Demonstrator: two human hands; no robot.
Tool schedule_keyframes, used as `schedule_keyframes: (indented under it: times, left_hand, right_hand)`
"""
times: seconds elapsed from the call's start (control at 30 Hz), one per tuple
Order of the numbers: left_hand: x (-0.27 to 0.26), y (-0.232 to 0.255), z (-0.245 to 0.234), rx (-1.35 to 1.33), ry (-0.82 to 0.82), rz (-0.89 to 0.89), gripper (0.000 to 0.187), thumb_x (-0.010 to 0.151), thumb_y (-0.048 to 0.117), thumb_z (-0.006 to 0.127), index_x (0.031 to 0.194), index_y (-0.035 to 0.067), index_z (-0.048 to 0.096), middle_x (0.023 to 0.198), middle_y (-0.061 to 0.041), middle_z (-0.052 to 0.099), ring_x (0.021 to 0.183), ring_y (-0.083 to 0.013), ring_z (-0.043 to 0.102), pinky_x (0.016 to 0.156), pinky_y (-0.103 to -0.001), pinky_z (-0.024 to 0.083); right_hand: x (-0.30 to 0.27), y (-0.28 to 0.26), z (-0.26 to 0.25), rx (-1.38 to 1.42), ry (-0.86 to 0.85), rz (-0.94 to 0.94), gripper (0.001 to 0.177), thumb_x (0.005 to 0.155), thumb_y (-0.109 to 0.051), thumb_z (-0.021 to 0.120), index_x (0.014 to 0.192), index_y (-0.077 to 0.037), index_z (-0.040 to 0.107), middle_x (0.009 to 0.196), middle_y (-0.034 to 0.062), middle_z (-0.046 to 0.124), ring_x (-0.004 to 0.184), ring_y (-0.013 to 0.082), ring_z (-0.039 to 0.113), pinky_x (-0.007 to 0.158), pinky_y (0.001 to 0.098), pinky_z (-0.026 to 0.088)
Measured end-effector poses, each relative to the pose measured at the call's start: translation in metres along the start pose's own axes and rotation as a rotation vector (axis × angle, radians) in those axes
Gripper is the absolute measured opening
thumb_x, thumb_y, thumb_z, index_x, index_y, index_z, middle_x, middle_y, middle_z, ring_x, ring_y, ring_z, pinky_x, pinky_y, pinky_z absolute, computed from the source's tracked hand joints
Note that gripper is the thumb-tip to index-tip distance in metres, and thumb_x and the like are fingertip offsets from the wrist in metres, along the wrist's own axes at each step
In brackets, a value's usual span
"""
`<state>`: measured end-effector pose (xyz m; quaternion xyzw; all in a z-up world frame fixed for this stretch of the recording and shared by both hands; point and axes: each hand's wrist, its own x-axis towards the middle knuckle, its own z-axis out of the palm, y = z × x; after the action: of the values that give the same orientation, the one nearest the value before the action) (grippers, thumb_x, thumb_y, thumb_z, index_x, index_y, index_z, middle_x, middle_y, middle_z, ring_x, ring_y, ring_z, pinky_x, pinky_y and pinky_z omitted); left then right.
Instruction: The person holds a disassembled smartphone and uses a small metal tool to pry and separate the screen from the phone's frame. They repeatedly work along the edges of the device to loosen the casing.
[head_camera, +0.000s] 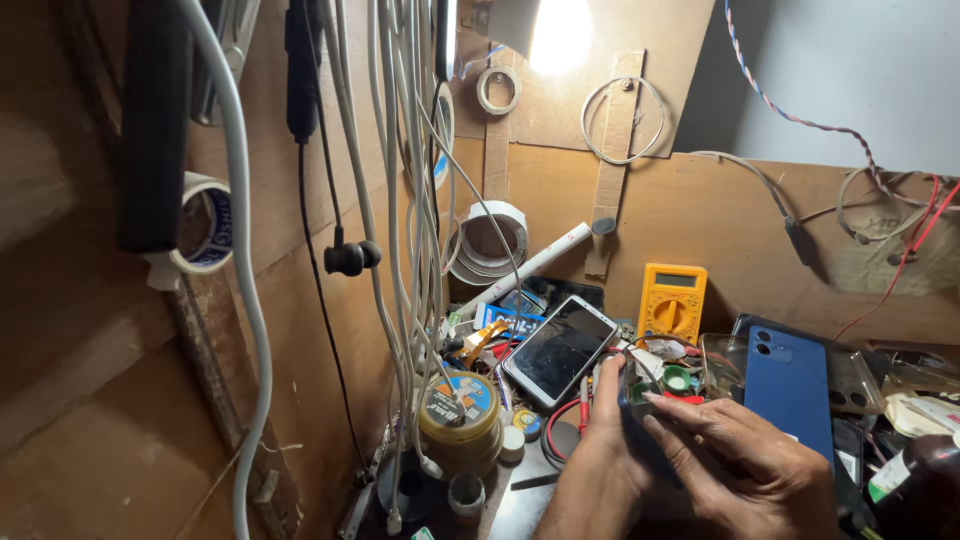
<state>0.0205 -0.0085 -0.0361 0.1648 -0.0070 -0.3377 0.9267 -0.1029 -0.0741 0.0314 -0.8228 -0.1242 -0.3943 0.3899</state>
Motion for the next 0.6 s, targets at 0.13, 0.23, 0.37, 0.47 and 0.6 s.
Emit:
schedule_keyframes:
  times: [0.13, 0.23, 0.37, 0.47, 0.6]
  left_hand:
    - [0.001, 0.001, 0.001, -0.001, -0.013, -0.008, 0.065, 0.092, 0.071, 0.048, 0.108, 0.012, 0.069, 0.083, -0.007, 0.065, 0.066, -0.0205, 0.061, 0.054, -0.032, 0.049]
    - [0.0, 0.001, 0.0, -0.003, -0.017, -0.012, 0.065, 0.092, 0.07, 0.047, 0.109, 0.011, 0.069, 0.085, -0.008, 0.066, 0.068, -0.0213, 0.062, 0.056, -0.033, 0.05]
    - [0.002, 0.002, 0.0, -0.006, -0.011, -0.018, 0.065, 0.093, 0.068, 0.045, 0.11, 0.011, 0.069, 0.087, -0.009, 0.067, 0.07, -0.0224, 0.063, 0.058, -0.034, 0.051]
    - [0.003, 0.003, 0.0, -0.006, -0.01, -0.021, 0.065, 0.094, 0.067, 0.045, 0.111, 0.01, 0.069, 0.089, -0.009, 0.067, 0.072, -0.0232, 0.064, 0.06, -0.035, 0.052]
    - [0.003, 0.003, -0.001, -0.009, -0.009, -0.017, 0.065, 0.095, 0.066, 0.043, 0.113, 0.01, 0.069, 0.092, -0.01, 0.068, 0.074, -0.0243, 0.066, 0.062, -0.036, 0.054]
  right_hand:
    - [0.0, -0.001, 0.002, 0.049, 0.031, -0.014, 0.029, 0.075, -0.002, 0.082, 0.104, -0.006, 0.08, 0.092, 0.008, 0.082, 0.084, 0.0107, 0.077, 0.075, 0.0242, 0.059]
    - [-0.002, -0.003, 0.005, 0.019, 0.041, 0.028, 0.028, 0.075, -0.002, 0.082, 0.103, -0.005, 0.081, 0.09, 0.0088, 0.082, 0.081, 0.0115, 0.077, 0.072, 0.0246, 0.058]
    - [-0.002, -0.005, 0.001, -0.055, 0.006, -0.016, 0.03, 0.072, -0.002, 0.083, 0.102, -0.005, 0.08, 0.092, 0.0101, 0.082, 0.084, 0.013, 0.079, 0.074, 0.026, 0.059]
    - [0.001, 0.0, -0.005, -0.042, -0.085, -0.139, 0.034, 0.072, -0.001, 0.08, 0.106, -0.005, 0.078, 0.093, 0.0096, 0.081, 0.087, 0.0143, 0.076, 0.077, 0.0262, 0.06]
    - [0.001, 0.013, -0.009, -0.05, -0.141, -0.269, 0.037, 0.073, -0.002, 0.08, 0.109, -0.006, 0.076, 0.096, 0.0085, 0.08, 0.089, 0.0141, 0.075, 0.079, 0.0256, 0.061]
